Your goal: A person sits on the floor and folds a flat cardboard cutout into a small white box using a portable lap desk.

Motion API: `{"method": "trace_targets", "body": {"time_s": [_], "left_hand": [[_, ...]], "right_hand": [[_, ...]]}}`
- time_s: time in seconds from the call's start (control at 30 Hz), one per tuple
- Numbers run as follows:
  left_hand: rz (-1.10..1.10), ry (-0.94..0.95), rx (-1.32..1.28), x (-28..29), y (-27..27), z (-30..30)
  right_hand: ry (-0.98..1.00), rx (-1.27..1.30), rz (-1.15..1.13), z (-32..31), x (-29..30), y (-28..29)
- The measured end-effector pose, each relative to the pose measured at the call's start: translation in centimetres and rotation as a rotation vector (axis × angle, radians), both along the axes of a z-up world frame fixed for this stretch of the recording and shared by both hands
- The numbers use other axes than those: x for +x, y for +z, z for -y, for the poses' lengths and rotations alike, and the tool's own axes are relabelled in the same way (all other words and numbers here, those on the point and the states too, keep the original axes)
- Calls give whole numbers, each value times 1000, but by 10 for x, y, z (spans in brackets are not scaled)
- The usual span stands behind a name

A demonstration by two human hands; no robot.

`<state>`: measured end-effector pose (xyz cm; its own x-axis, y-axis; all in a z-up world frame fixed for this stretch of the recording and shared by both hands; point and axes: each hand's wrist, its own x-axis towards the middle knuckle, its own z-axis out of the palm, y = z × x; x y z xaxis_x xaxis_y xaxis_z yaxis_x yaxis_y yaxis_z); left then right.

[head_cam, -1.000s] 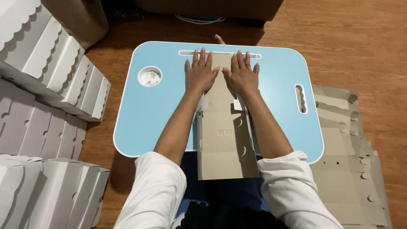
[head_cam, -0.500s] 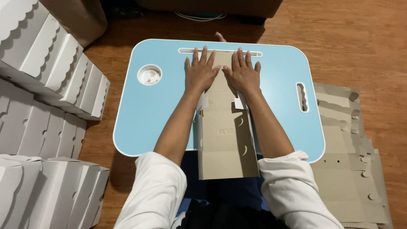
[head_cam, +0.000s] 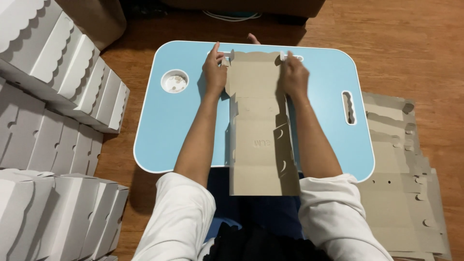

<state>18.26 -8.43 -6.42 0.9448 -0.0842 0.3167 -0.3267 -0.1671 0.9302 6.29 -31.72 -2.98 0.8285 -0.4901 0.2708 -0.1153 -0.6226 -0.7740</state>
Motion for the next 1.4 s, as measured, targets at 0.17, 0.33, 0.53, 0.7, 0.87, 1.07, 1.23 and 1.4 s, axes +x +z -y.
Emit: {"method": "trace_targets", "body": {"time_s": [0.17, 0.33, 0.53, 0.7, 0.87, 1.07, 1.23, 1.4], "left_hand": [[-8, 21, -18, 4, -5, 0], [34, 24, 0, 6, -2, 2], [83, 39, -55, 13, -12, 6], [351, -26, 73, -22, 31, -3], [667, -494, 252, -169, 125, -42], [650, -801, 864, -303, 84, -102], [235, -682, 1099, -305, 74, -139], [277, -782, 881, -319, 80, -138]], "right_hand": [[-141, 334, 242, 77, -19, -31], [259, -441, 315, 25, -157, 70], [683, -695, -106, -134, -298, 57], [441, -1072, -115, -143, -302, 11], [496, -1001, -223, -148, -296, 11], [578, -879, -550, -161, -288, 28], [634, -666, -656, -139, -285, 27], [571, -811, -346, -136, -284, 34]]}}
